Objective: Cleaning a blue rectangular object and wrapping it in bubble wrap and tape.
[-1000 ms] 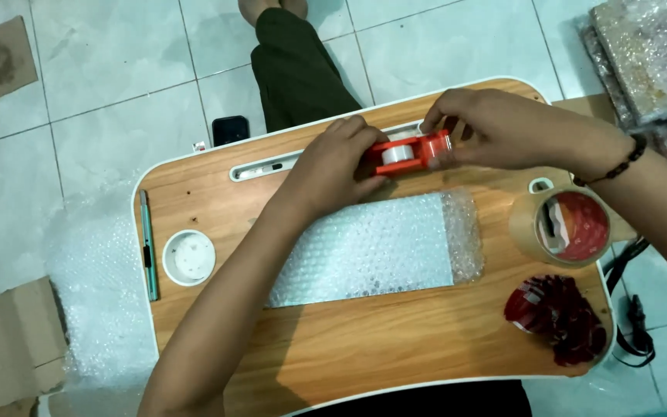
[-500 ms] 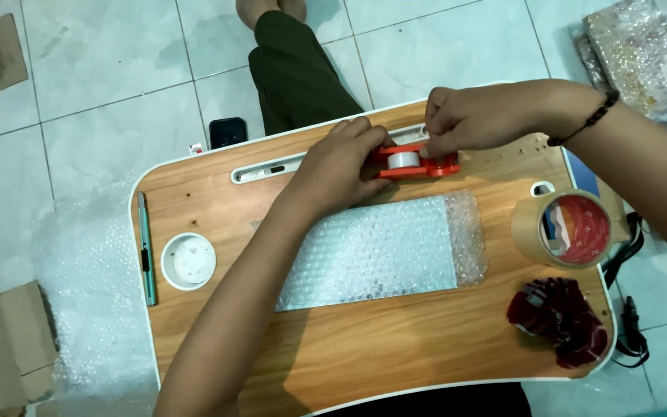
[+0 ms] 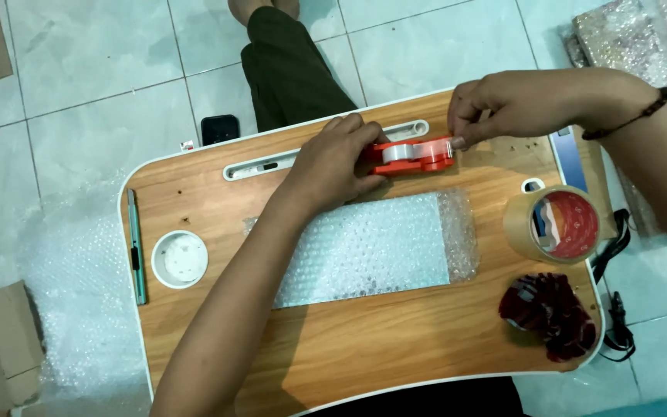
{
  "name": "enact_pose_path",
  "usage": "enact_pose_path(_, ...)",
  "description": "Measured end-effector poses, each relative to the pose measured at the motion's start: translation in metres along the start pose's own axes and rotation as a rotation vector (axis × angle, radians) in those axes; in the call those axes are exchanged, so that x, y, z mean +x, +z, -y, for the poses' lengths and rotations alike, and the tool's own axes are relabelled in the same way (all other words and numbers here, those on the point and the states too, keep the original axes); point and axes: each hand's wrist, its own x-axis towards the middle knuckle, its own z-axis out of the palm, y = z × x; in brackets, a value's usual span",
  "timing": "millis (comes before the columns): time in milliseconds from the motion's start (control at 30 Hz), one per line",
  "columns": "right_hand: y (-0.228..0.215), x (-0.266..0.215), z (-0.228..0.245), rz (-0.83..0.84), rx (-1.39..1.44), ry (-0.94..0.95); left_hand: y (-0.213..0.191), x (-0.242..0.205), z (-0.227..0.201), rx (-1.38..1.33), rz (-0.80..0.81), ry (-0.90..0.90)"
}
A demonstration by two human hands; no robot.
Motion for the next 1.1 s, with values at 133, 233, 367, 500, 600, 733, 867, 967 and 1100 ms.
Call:
enact_pose_path(133,0.008,0.004,-0.016,0.009,0.01,-0.012,0.002,0.0,0.002,-0.004,0.0,0.001)
enact_pose_path(233,0.01,0.004,-0.017,0.05,0.067,-0.041,0.001,0.0,0.001,-0.014,0.015,-0.019)
enact_pose_path(367,0.016,0.016,-0.039,0.072,0.151,-0.161,0.0,0.0,-0.001,-0.003,0.028,-0.034)
enact_pose_path(500,0.019,0.024,-0.055,0.103,0.249,-0.292,0.001,0.0,0.0,-0.005,0.012,-0.019)
enact_pose_path(600,0.019,0.021,-0.057,0.115,0.288,-0.303,0.0,0.0,-0.001,-0.01,0.015,-0.029)
enact_pose_path(733,0.023,0.026,-0.069,0.106,0.314,-0.405,-0.001,0.0,-0.001,-0.011,0.023,-0.05)
enact_pose_path(867,0.026,0.016,-0.057,0.081,0.317,-0.314,0.001,0.0,0.001,-0.003,0.028,-0.05)
enact_pose_path(967,0.033,0.017,-0.057,0.013,0.26,-0.274,0.0,-0.001,-0.001,-0.008,0.007,-0.019)
enact_pose_path(1100,0.044,0.024,-0.062,-0.151,0.088,-0.461,-0.01,-0.002,-0.012,-0.043,0.06,-0.067)
